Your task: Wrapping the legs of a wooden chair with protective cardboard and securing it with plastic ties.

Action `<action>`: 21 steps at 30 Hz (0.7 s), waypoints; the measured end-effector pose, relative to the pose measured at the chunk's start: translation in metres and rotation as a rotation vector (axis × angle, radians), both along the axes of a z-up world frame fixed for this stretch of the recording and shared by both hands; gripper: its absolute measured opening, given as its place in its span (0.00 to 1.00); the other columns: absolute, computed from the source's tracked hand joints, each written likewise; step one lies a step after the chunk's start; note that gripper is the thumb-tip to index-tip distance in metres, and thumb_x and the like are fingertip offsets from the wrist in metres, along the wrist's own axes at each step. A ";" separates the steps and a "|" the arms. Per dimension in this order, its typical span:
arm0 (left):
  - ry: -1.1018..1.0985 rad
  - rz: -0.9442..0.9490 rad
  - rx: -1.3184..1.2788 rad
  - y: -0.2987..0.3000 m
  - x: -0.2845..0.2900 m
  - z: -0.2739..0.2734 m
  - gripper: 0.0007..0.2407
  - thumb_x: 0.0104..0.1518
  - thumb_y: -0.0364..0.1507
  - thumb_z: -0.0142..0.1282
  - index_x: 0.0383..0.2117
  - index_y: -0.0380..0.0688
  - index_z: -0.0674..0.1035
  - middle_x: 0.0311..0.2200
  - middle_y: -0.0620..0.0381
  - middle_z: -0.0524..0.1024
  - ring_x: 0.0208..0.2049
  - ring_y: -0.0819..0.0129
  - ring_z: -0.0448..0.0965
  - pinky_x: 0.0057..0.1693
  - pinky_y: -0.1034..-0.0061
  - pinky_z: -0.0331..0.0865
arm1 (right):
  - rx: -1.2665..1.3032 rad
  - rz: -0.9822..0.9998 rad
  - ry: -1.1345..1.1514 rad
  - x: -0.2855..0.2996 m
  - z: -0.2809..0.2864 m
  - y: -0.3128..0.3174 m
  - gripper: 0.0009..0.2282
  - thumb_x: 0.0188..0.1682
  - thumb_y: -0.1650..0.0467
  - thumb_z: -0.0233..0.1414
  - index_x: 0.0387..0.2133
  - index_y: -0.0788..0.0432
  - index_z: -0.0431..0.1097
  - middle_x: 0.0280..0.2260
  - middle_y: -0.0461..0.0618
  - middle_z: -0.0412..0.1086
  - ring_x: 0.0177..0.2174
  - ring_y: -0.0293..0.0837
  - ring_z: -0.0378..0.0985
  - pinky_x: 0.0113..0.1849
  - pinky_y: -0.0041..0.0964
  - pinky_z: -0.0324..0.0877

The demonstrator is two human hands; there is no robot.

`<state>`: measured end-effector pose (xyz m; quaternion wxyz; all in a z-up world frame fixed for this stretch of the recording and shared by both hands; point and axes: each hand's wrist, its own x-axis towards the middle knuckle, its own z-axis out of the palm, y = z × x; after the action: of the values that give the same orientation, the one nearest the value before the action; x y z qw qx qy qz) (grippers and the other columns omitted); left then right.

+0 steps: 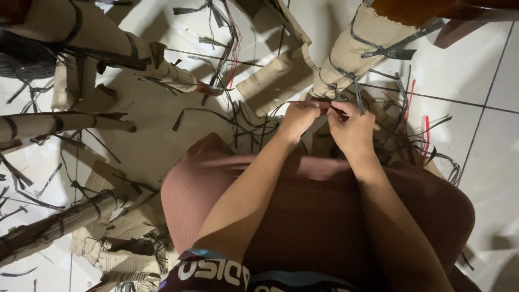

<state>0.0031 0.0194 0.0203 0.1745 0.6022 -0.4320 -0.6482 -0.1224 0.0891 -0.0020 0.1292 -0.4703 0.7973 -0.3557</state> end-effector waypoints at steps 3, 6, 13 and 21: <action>0.049 -0.014 -0.005 0.002 0.003 -0.001 0.17 0.39 0.30 0.59 0.38 0.49 0.87 0.32 0.48 0.85 0.41 0.52 0.85 0.47 0.68 0.74 | 0.115 0.012 -0.014 -0.007 -0.002 0.001 0.09 0.45 0.72 0.64 0.39 0.51 0.82 0.30 0.55 0.78 0.32 0.55 0.82 0.31 0.43 0.81; 0.078 -0.016 -0.023 0.002 0.000 -0.001 0.16 0.38 0.30 0.59 0.37 0.46 0.87 0.34 0.47 0.85 0.42 0.52 0.84 0.48 0.68 0.73 | 0.173 -0.013 0.004 -0.012 -0.002 -0.002 0.07 0.46 0.70 0.65 0.37 0.45 0.82 0.32 0.50 0.78 0.36 0.54 0.82 0.35 0.51 0.80; 0.067 -0.094 -0.207 0.000 0.002 -0.014 0.11 0.45 0.39 0.63 0.34 0.57 0.87 0.32 0.52 0.85 0.40 0.53 0.85 0.47 0.68 0.77 | 0.269 -0.086 -0.327 -0.011 0.008 -0.007 0.06 0.50 0.71 0.58 0.37 0.46 0.80 0.31 0.48 0.78 0.30 0.40 0.83 0.34 0.32 0.78; -0.126 -0.143 -0.444 0.000 -0.011 -0.012 0.07 0.48 0.35 0.64 0.33 0.56 0.87 0.27 0.53 0.84 0.32 0.53 0.86 0.40 0.66 0.80 | 0.267 -0.052 -0.384 -0.001 0.034 -0.007 0.08 0.51 0.75 0.54 0.40 0.55 0.79 0.27 0.53 0.77 0.30 0.47 0.83 0.31 0.37 0.78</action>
<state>-0.0075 0.0198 0.0079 0.2292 0.5562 -0.6156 -0.5091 -0.1233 0.0825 0.0324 0.3302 -0.3522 0.8099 -0.3331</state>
